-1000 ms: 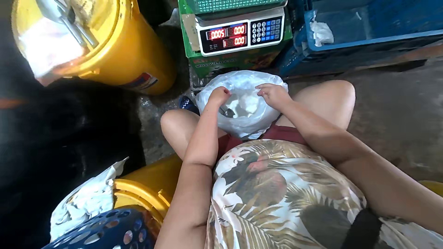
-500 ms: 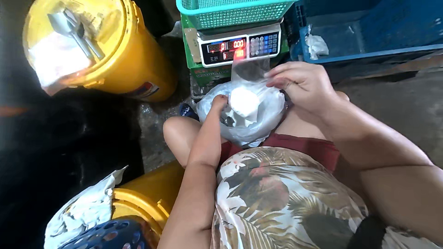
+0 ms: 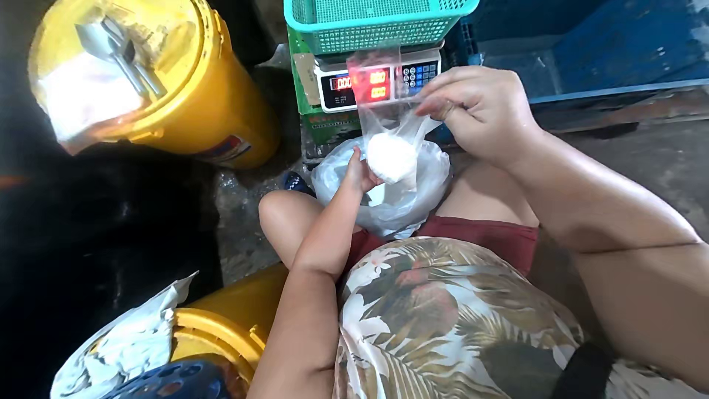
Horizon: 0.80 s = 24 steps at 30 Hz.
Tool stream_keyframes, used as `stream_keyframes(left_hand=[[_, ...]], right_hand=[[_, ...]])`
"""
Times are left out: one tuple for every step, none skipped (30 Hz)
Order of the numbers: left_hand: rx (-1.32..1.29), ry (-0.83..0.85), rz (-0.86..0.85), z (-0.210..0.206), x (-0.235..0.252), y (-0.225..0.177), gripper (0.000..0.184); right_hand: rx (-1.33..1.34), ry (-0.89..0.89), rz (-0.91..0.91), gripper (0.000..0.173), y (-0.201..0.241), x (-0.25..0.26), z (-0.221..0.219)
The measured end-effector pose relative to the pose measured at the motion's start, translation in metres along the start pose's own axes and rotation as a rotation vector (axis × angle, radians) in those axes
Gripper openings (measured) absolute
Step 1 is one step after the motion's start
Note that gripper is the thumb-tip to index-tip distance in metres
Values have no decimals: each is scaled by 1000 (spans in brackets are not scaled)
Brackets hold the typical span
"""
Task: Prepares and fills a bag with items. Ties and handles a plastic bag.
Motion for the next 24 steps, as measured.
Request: stream_keyframes(left_hand=[[-19, 27, -7, -3, -2, -1, 91], [-39, 52, -9, -3, -2, -1, 91], [-58, 55, -19, -2, -2, -3, 91], [-76, 54, -27, -1, -1, -4, 92], [-84, 60, -31, -1, -1, -4, 92], [-86, 71, -30, -2, -2, -5, 93], [-73, 61, -29, 0, 0, -5, 92], [-37, 19, -31, 7, 5, -5, 92], [20, -52, -40, 19, 13, -4, 91], [96, -135, -57, 34, 20, -5, 89], [201, -222, -85, 46, 23, -7, 86], [339, -303, -120, 55, 21, -11, 80], [520, -363, -156, 61, 20, -15, 71], [753, -395, -185, 65, 20, -20, 62], [1017, -400, -198, 65, 18, -26, 53], [1245, -397, -198, 61, 12, -28, 46], [1404, -396, -180, 58, 10, -27, 43], [1480, -410, -149, 61, 12, -24, 44], [1528, -418, -114, 67, 18, -19, 45], [1585, -411, -73, 73, 26, -15, 44], [1655, -391, -30, 76, 33, -11, 43], [1731, -377, 25, 77, 38, -7, 44], [1811, -364, 56, 75, 42, -4, 44], [1893, -346, 67, 71, 46, -1, 44]], right_hand=[[0, -3, 1, 33, -1, 2, 0], [-1, -3, -1, 33, -1, 3, -1], [-1, 0, -3, 33, -1, 4, -1], [2, 7, -7, 33, 0, 5, -2], [5, 16, -11, 33, 1, 6, -4], [7, 23, -6, 33, 2, 6, -7], [7, 27, 6, 33, 3, 5, -9], [7, 41, 10, 33, 3, 4, -13], [7, 56, 8, 33, 3, 1, -17], [9, 71, 4, 33, 2, -3, -22], [10, 89, -4, 32, 0, -7, -26], [16, 109, -20, 32, -2, -13, -32], [23, 129, -39, 31, -6, -20, -40], [29, 152, -64, 30, -11, -29, -49], [36, 174, -93, 29, -16, -39, -59], [37, 203, -122, 28, -22, -50, -72], [33, 229, -152, 26, -31, -63, -85], [28, 260, -190, 26, -42, -77, -100], [28, 292, -237, 25, -55, -93, -117], [29, 335, -294, 25, -69, -108, -135], [27, 399, -359, 26, -83, -122, -154], [35, 497, -427, 28, -96, -134, -172], [52, 606, -489, 31, -106, -142, -187], [73, 703, -529, 33, -113, -148, -199]])
Point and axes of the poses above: each hand's wrist, its own x-axis towards the middle knuckle, its own z-axis out of the back of the hand, y = z × x, the point moved 7 cm from there along x, towards the middle knuckle, and after that the axes turned 10 degrees about -x, right-handed, at the moved point
